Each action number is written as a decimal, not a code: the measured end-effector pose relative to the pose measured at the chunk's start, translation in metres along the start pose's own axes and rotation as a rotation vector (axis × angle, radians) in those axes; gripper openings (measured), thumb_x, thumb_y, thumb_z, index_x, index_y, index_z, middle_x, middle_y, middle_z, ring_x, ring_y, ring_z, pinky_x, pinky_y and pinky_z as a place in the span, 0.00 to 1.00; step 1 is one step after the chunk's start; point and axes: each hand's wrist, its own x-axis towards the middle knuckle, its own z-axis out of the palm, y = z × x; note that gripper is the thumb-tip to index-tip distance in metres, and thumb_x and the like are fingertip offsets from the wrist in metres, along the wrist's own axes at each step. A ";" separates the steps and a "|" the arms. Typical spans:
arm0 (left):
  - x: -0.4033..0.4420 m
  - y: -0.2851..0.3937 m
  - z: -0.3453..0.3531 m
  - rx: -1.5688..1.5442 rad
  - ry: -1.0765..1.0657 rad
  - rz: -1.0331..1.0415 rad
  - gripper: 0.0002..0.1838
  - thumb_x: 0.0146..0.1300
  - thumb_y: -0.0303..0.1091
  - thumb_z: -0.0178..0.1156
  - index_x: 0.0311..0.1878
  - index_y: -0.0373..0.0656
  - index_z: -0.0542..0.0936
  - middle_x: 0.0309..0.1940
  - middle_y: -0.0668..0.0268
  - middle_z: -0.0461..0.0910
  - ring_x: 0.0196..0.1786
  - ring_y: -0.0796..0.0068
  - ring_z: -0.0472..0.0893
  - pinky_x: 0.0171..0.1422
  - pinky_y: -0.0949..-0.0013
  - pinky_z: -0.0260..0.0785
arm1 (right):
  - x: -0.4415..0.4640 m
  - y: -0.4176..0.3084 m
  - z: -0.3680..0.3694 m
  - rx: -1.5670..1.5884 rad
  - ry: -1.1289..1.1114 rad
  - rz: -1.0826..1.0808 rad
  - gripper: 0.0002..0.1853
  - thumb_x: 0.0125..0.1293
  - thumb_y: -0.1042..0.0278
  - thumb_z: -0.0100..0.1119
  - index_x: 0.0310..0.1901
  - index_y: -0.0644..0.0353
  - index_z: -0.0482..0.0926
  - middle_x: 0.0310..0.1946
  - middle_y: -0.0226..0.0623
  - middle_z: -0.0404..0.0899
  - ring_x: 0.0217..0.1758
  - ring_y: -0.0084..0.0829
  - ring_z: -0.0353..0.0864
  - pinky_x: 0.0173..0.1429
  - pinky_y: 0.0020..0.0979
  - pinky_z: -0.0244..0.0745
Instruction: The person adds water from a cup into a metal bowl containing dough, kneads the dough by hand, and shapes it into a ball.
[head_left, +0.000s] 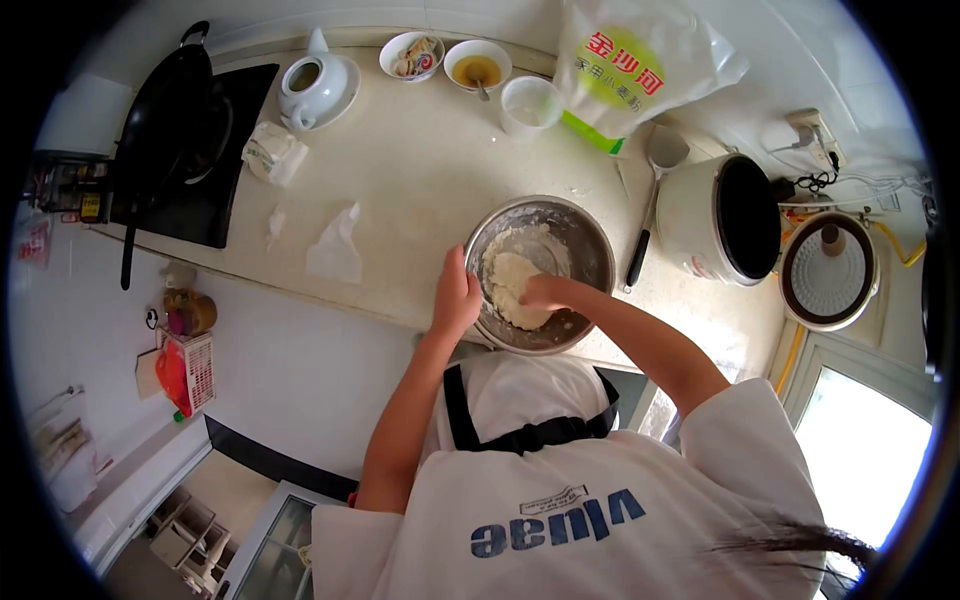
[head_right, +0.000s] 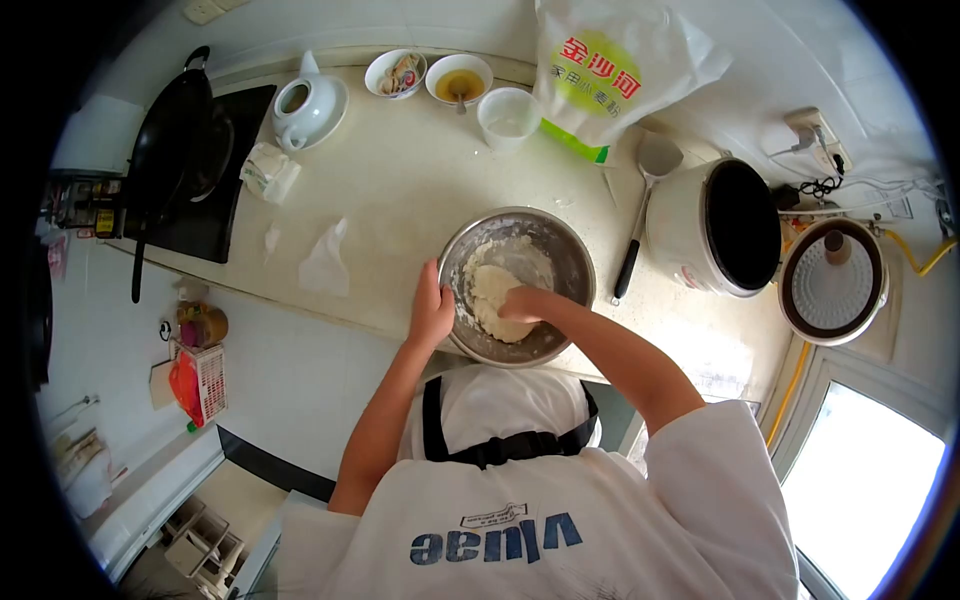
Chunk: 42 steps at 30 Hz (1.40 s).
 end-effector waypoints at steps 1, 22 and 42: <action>0.001 -0.002 0.002 0.001 0.005 -0.006 0.25 0.59 0.20 0.44 0.61 0.37 0.61 0.52 0.48 0.69 0.54 0.48 0.72 0.58 0.59 0.64 | 0.005 0.001 0.000 -0.039 0.011 -0.015 0.20 0.55 0.59 0.51 0.38 0.69 0.82 0.41 0.57 0.79 0.45 0.51 0.79 0.51 0.43 0.71; 0.001 -0.009 0.005 0.000 0.026 0.087 0.24 0.57 0.20 0.45 0.60 0.34 0.61 0.52 0.45 0.68 0.54 0.43 0.71 0.57 0.55 0.64 | -0.065 -0.007 -0.022 -0.342 0.574 0.209 0.19 0.63 0.53 0.48 0.34 0.61 0.81 0.29 0.46 0.81 0.35 0.45 0.83 0.39 0.43 0.77; 0.001 -0.009 0.004 -0.004 0.017 0.088 0.24 0.58 0.21 0.45 0.59 0.32 0.62 0.54 0.44 0.68 0.56 0.42 0.70 0.58 0.53 0.64 | -0.034 0.015 -0.002 0.079 0.425 0.406 0.28 0.42 0.45 0.68 0.31 0.68 0.82 0.21 0.43 0.81 0.22 0.33 0.81 0.30 0.33 0.77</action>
